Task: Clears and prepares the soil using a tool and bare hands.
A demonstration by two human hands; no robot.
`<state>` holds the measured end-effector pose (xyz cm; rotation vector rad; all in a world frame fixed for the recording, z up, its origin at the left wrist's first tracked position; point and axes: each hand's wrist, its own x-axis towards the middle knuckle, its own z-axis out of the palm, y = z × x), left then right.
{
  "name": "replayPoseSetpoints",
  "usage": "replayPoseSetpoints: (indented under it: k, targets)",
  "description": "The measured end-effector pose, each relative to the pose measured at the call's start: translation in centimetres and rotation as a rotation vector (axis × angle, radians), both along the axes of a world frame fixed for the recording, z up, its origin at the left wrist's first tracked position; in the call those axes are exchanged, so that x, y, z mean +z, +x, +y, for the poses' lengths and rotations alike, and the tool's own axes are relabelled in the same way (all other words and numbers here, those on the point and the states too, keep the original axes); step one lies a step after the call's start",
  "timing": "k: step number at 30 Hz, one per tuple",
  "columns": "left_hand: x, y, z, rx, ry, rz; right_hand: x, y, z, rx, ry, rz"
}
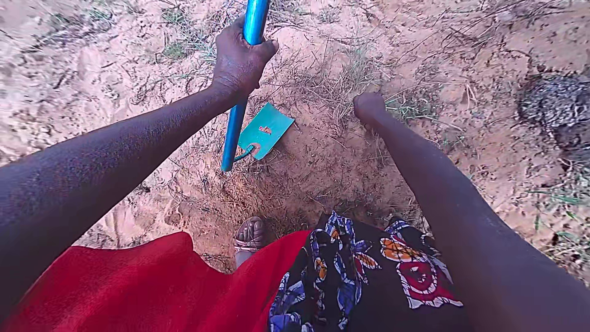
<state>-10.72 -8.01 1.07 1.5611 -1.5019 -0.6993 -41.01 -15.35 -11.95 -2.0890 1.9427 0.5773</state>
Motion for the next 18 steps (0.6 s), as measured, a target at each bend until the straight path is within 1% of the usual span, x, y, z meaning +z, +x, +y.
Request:
replayPoseSetpoints:
  k: [2,4,7,9,11,13,14,16,18]
  targets:
    - [-0.2,0.0,-0.1,0.000,0.010,-0.006,0.2,-1.2,1.3,0.044,0.031,-0.002]
    - [-0.2,-0.2,0.0,-0.013,0.011,0.000,0.7,-3.1,3.0,0.027,0.024,-0.008]
    - [-0.1,-0.6,1.0,-0.012,0.015,-0.023,1.7,-5.6,6.1,0.063,0.037,0.069]
    - [0.0,-0.9,1.7,-0.023,0.022,-0.041,2.8,-6.7,9.2,0.177,0.096,0.136]
    - [-0.1,-1.2,1.8,-0.030,0.009,-0.048,3.3,-7.9,12.1,0.303,0.161,0.117]
    - [-0.1,-1.2,1.8,-0.030,0.010,-0.041,2.8,-9.6,14.2,0.489,0.186,0.089]
    - [-0.2,-1.1,1.7,-0.033,0.008,-0.037,2.5,-10.5,14.9,0.572,0.154,0.067]
    - [-0.3,-0.9,1.6,-0.034,0.005,-0.036,2.1,-12.5,14.8,0.648,0.019,0.011]
    - [-0.3,-0.9,1.5,-0.040,0.002,-0.044,2.2,-14.4,13.4,0.598,-0.131,-0.016]
